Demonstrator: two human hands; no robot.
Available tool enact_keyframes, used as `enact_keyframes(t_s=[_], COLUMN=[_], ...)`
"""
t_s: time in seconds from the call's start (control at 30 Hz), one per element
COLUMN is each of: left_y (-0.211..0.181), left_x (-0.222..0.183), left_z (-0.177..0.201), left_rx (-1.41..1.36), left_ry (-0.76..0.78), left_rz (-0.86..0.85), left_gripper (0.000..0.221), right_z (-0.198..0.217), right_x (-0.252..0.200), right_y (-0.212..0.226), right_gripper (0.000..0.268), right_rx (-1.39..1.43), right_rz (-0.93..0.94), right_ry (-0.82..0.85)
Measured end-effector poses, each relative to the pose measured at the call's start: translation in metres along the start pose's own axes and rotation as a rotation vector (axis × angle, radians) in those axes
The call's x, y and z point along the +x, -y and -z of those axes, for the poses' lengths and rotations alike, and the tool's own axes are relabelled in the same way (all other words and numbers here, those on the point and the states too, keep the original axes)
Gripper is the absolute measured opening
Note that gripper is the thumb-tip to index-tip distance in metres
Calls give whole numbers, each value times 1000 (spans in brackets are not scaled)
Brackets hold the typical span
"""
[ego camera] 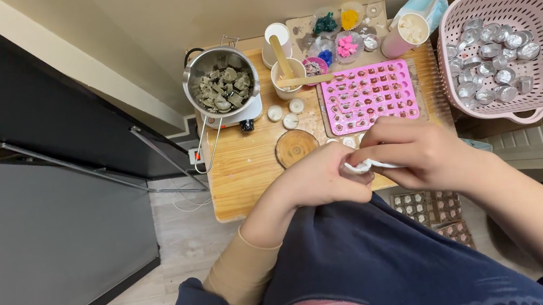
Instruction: Cleaning and wiping small plastic containers with a cloth.
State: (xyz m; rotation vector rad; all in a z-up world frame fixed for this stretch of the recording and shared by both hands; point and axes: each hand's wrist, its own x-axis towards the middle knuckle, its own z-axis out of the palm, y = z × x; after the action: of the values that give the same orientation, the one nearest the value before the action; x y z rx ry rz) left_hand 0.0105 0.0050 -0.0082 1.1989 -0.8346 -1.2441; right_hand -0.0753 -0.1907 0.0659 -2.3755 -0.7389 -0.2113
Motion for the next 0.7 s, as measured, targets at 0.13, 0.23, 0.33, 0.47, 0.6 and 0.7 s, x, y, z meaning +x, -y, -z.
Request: enact_keyframes(t_s=[0.13,0.23,0.33,0.47,0.6,0.7], left_y=[1,6,4,-13,-30,-34], left_x=[-3,-5,-6,-9,-13,-13], left_z=[1,1,-1,-4,2,4], left_rx=[0,28,110,222,405,352], left_ry=[-20,-31,-61,-100,-121,-98], left_rz=[25,20,22,20,17,-11], left_gripper=[14,17,20,23,28,27], right_z=[-5,-6,-8,-14,-11,0], right_x=[-6,-9,-10,-22,-33,-29], right_y=[-2,-1,2,3,1,0], right_gripper=[42,44,42,19,8,9], right_rx=[-49,3,58,210,386,477], right_rz=[-8,23,61,-72,-348,-378], right_ry=[46,81,48,35,-13,-152])
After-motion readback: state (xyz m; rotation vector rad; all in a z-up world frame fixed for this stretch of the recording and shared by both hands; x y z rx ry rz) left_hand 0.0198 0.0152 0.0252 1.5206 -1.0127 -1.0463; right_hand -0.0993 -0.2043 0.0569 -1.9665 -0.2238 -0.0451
